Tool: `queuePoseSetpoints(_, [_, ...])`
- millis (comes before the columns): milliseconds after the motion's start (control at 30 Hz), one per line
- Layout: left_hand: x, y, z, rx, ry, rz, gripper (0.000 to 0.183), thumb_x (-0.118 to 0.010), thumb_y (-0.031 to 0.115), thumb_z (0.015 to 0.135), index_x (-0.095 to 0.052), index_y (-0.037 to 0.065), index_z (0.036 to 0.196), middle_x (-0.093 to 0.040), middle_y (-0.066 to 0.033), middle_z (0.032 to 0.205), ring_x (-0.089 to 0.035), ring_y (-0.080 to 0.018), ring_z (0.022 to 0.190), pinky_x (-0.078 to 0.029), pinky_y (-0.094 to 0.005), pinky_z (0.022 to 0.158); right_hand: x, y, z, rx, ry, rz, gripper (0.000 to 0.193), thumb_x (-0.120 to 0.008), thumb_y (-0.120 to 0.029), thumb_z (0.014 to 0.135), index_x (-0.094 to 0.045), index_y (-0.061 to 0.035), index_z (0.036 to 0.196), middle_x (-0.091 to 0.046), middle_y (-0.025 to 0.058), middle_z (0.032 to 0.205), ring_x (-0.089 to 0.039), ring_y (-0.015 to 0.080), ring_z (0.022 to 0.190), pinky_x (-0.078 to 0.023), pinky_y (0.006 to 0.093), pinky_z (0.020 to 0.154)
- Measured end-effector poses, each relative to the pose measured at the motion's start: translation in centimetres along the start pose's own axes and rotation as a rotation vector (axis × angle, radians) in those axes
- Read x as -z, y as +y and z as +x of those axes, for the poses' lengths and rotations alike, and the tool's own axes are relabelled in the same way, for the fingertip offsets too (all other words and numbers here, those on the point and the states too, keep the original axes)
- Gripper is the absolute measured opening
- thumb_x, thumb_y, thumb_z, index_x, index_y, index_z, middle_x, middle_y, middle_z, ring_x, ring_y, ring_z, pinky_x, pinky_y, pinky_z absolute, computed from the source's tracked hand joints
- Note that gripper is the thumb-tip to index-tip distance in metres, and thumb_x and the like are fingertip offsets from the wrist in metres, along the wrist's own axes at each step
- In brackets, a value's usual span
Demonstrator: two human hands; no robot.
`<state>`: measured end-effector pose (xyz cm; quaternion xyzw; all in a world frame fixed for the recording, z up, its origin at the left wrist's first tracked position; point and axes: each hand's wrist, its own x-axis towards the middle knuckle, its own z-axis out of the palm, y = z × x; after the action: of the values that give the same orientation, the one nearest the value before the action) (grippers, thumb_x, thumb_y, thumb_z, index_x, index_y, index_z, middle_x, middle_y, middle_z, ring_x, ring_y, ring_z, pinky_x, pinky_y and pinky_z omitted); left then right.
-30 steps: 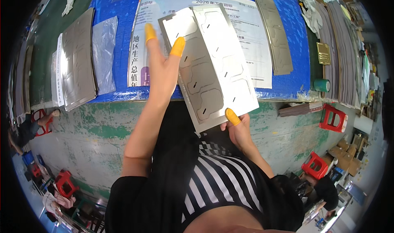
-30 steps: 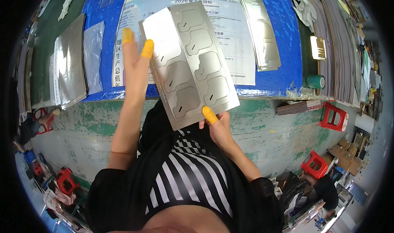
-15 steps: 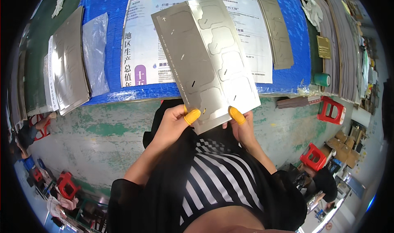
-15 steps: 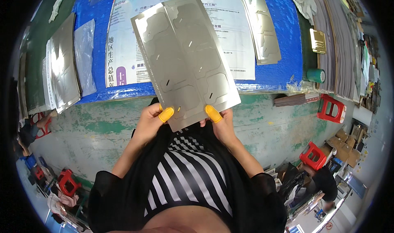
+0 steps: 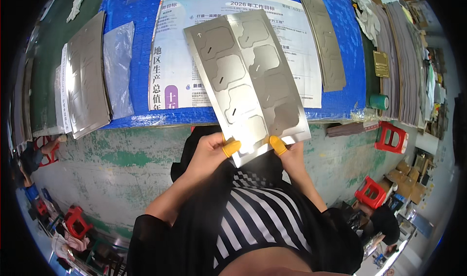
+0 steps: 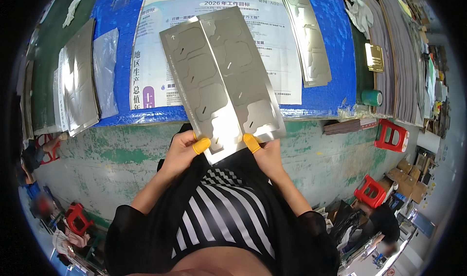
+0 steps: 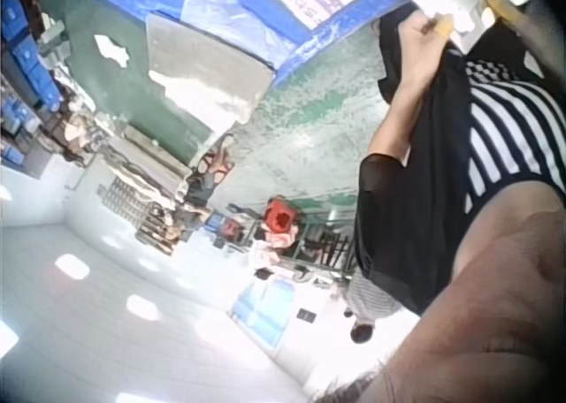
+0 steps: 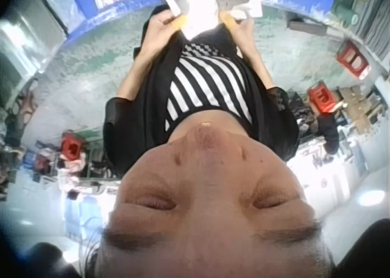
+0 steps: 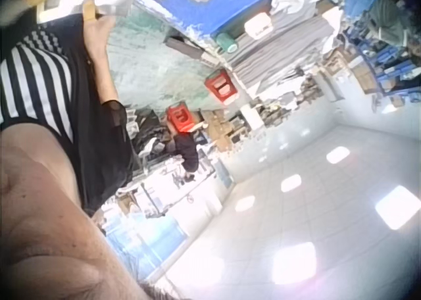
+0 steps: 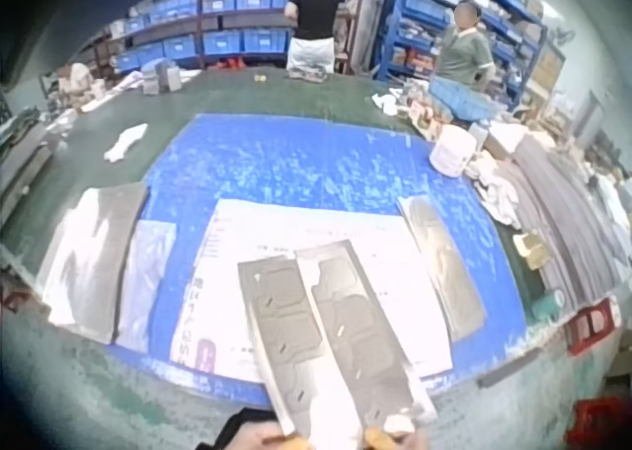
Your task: Inspect and organize thin metal fabrication sheets on a workbench.
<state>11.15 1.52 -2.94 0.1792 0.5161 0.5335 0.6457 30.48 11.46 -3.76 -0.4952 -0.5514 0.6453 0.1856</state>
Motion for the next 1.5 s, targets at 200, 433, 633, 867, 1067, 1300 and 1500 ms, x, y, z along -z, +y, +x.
queuePoseSetpoints(200, [0.3, -1.8, 1.2, 0.186, 0.002, -0.260, 0.023, -0.055, 0.012, 0.086, -0.057, -0.003, 0.104, -0.061, -0.0065, 0.093, -0.059, -0.0138, 0.082, -0.048, -0.0272, 0.074, -0.8, -1.9, -1.4, -0.229, 0.071, 0.640, 0.016, -0.062, -0.014, 0.080, -0.054, -0.0027, 0.089, -0.055, 0.0014, 0.081, -0.049, 0.0055, 0.067, -0.041, 0.0207, 0.053])
queuePoseSetpoints(433, [0.2, -0.5, 0.7, 0.112, -0.076, -0.160, 0.024, -0.054, 0.013, 0.086, -0.057, -0.003, 0.104, -0.061, -0.0059, 0.093, -0.057, -0.0112, 0.080, -0.046, -0.0238, 0.074, 0.0, -0.3, -1.2, -0.121, 0.025, 0.463, 0.034, -0.065, -0.015, 0.078, -0.051, -0.0048, 0.107, -0.055, -0.0002, 0.085, -0.052, 0.0047, 0.067, -0.042, 0.0168, 0.049])
queuePoseSetpoints(633, [-0.1, -1.6, 0.5, -0.031, -0.098, -0.093, 0.024, -0.055, 0.014, 0.086, -0.057, -0.003, 0.103, -0.061, -0.0060, 0.091, -0.056, -0.0092, 0.079, -0.044, -0.0215, 0.069, 1.4, 2.0, 0.2, 0.088, -0.095, -0.191, 0.042, -0.063, -0.014, 0.080, -0.043, -0.0077, 0.116, -0.053, 0.0009, 0.096, -0.052, 0.0062, 0.078, -0.043, 0.0195, 0.056])
queuePoseSetpoints(867, [-0.1, -2.3, 1.7, 0.126, -0.012, -0.261, 0.022, -0.054, 0.011, 0.086, -0.057, -0.002, 0.104, -0.060, -0.0061, 0.093, -0.054, -0.0085, 0.077, -0.043, -0.0211, 0.065, 0.5, 0.1, -1.1, -0.066, 0.037, 0.420, 0.035, -0.060, -0.010, 0.080, -0.048, -0.0041, 0.113, -0.057, 0.0014, 0.088, -0.052, 0.0044, 0.070, -0.042, 0.0176, 0.051])
queuePoseSetpoints(1067, [-0.3, -2.1, 1.8, 0.179, -0.029, -0.383, 0.021, -0.054, 0.009, 0.086, -0.056, 0.000, 0.104, -0.061, -0.0057, 0.093, -0.058, -0.0126, 0.081, -0.048, -0.0261, 0.075, 0.0, -1.3, -1.4, -0.155, 0.110, 0.573, 0.013, -0.059, -0.010, 0.081, -0.058, -0.0021, 0.093, -0.056, 0.0002, 0.077, -0.052, 0.0070, 0.071, -0.042, 0.0226, 0.060])
queuePoseSetpoints(1300, [-0.6, -1.7, 1.3, 0.049, -0.028, -0.233, 0.017, -0.055, 0.010, 0.085, -0.059, 0.001, 0.100, -0.060, -0.0004, 0.083, -0.054, -0.0047, 0.072, -0.044, -0.0186, 0.063, 1.5, 1.3, -0.2, 0.039, -0.002, 0.102, 0.021, -0.063, -0.011, 0.078, -0.056, -0.0034, 0.097, -0.056, 0.0014, 0.083, -0.051, 0.0057, 0.071, -0.039, 0.0192, 0.052])
queuePoseSetpoints(1500, [-0.6, -2.1, 1.5, 0.107, -0.038, -0.340, 0.018, -0.054, 0.009, 0.086, -0.058, 0.000, 0.101, -0.061, -0.0014, 0.087, -0.056, -0.0062, 0.078, -0.045, -0.0202, 0.070, 2.0, 1.5, -0.3, -0.078, -0.072, 0.323, 0.040, -0.062, -0.013, 0.080, -0.044, -0.0054, 0.115, -0.055, 0.0018, 0.091, -0.053, 0.0102, 0.067, -0.042, 0.0221, 0.053])
